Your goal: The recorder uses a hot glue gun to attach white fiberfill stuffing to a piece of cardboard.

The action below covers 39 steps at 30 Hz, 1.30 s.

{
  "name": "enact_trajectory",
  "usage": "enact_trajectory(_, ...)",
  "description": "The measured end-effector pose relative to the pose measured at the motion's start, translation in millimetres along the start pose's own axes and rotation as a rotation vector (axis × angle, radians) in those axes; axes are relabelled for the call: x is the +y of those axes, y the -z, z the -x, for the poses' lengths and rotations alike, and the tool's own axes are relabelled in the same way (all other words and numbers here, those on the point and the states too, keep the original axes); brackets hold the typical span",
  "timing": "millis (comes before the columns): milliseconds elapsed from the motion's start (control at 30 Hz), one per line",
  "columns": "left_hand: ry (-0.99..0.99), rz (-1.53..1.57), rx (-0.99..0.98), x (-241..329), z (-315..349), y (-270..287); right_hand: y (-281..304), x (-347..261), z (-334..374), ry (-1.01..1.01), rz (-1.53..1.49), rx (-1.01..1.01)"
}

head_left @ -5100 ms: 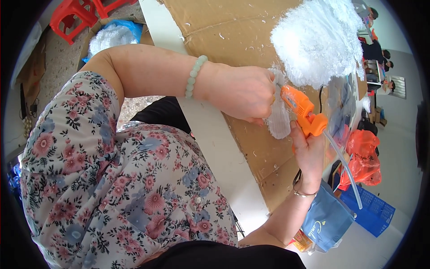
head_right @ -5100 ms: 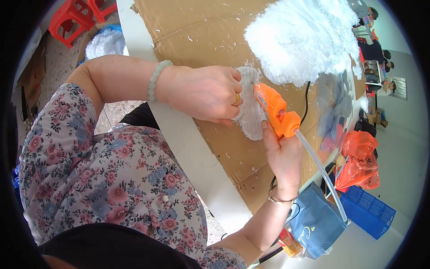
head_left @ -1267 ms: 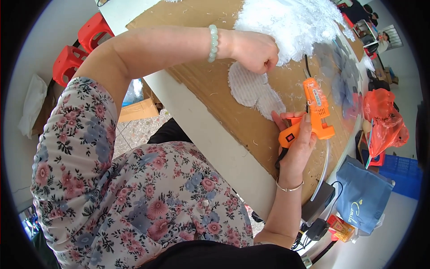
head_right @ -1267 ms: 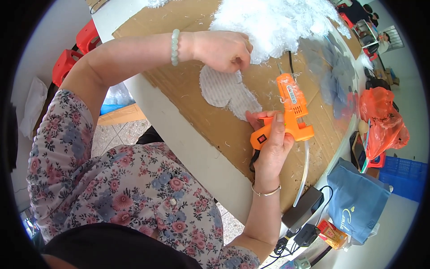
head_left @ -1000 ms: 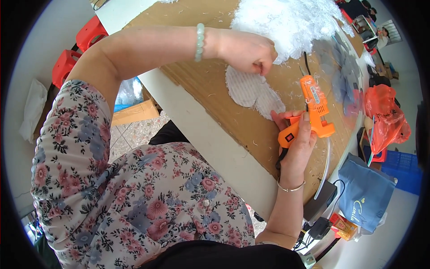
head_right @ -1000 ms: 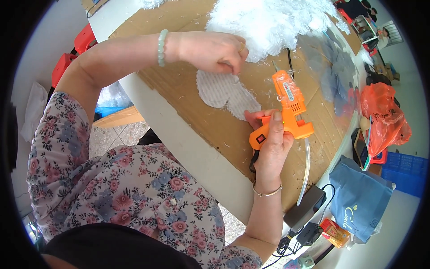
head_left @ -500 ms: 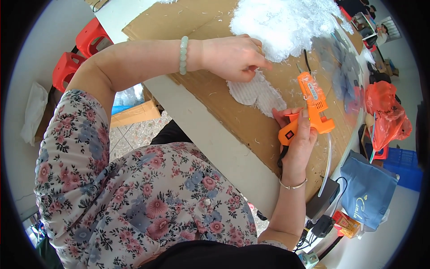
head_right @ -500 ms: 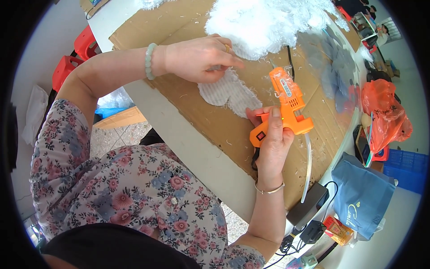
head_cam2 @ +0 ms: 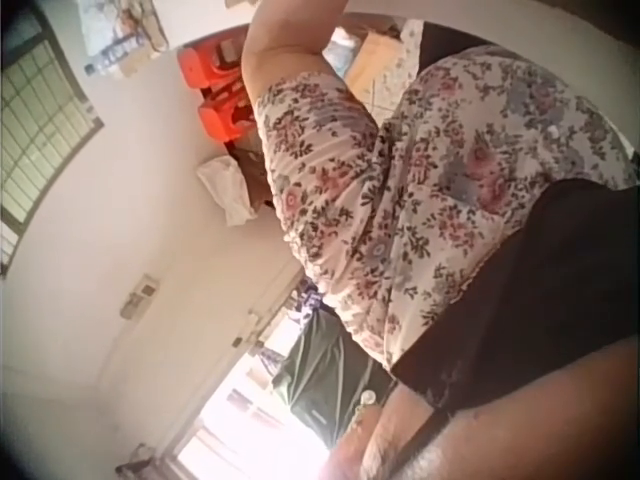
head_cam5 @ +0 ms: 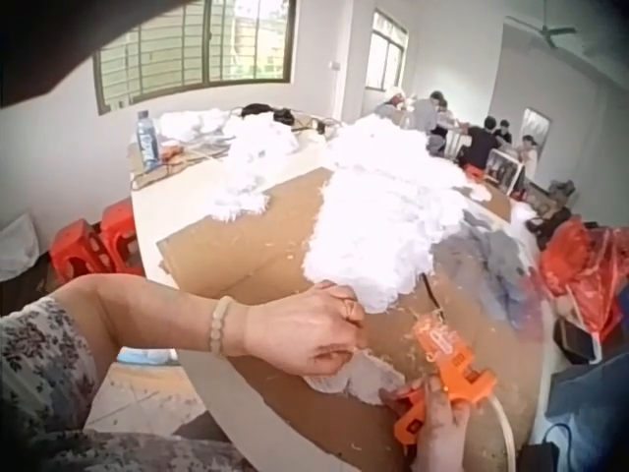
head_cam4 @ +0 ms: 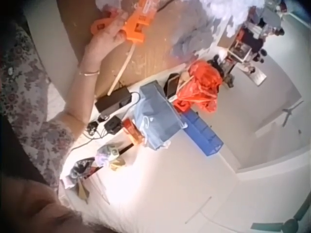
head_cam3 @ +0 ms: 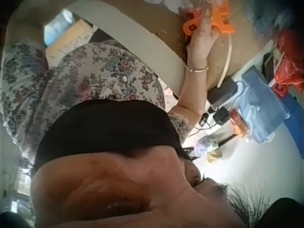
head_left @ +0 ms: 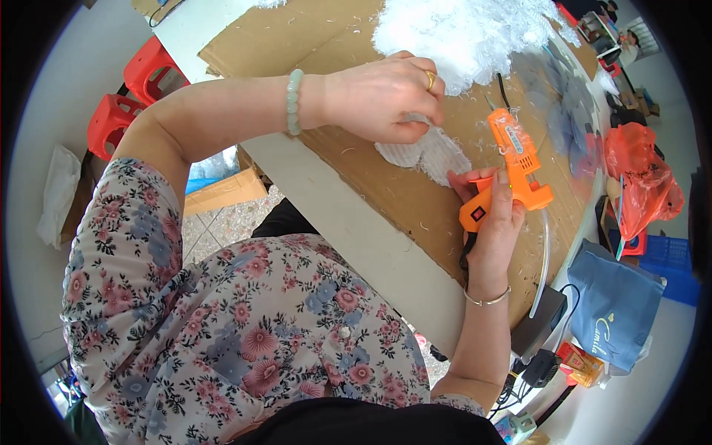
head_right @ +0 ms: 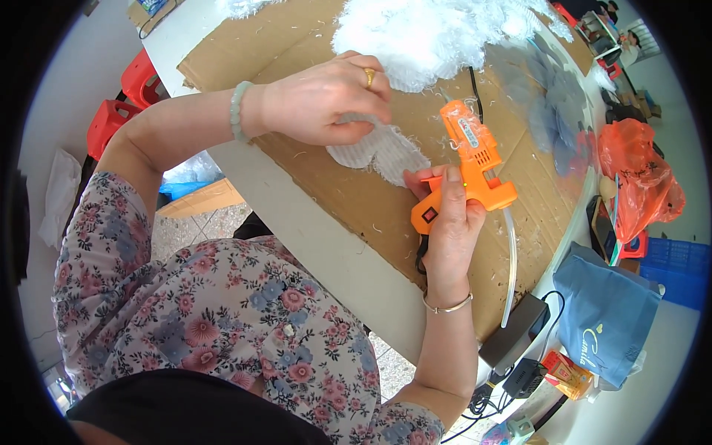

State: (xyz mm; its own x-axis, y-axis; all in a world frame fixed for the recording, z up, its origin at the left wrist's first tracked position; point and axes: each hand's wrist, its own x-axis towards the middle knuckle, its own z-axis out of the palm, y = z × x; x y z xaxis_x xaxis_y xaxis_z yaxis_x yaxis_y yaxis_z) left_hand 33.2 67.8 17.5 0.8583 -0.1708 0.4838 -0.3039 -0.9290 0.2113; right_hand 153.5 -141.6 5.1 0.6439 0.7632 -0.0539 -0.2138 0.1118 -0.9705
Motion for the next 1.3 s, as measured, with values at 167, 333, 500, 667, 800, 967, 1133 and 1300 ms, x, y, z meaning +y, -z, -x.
enact_trajectory(167, 0.112, -0.017, -0.055, 4, -9, -25, 1, 1, 0, -0.008, -0.028, -0.001)
enact_trajectory(333, 0.062, 0.029, -0.177, 12, -8, -17, 3, 1, -2, -0.021, -0.048, 0.01)
enact_trajectory(500, -0.104, -0.05, -0.101, 18, -2, -18, 5, -2, -3, -0.025, -0.034, 0.014)
enact_trajectory(667, -0.111, -0.075, -0.137, 20, -9, -18, 10, 1, -5, -0.001, -0.052, -0.034)
enact_trajectory(800, -0.094, -0.077, -0.1, 21, -14, -23, 14, 4, -8, -0.006, -0.124, -0.003)
enact_trajectory(967, -0.023, -0.068, -0.07, 20, -20, -28, 15, 2, -9, -0.024, -0.136, 0.023)
enact_trajectory(1133, -0.047, -0.159, -0.074, 25, -26, -27, 18, -4, -17, 0.119, -0.075, 0.082)
enact_trajectory(1300, -0.128, -0.262, -0.087, 24, -25, -34, 15, -6, -27, 0.079, -0.005, 0.112)
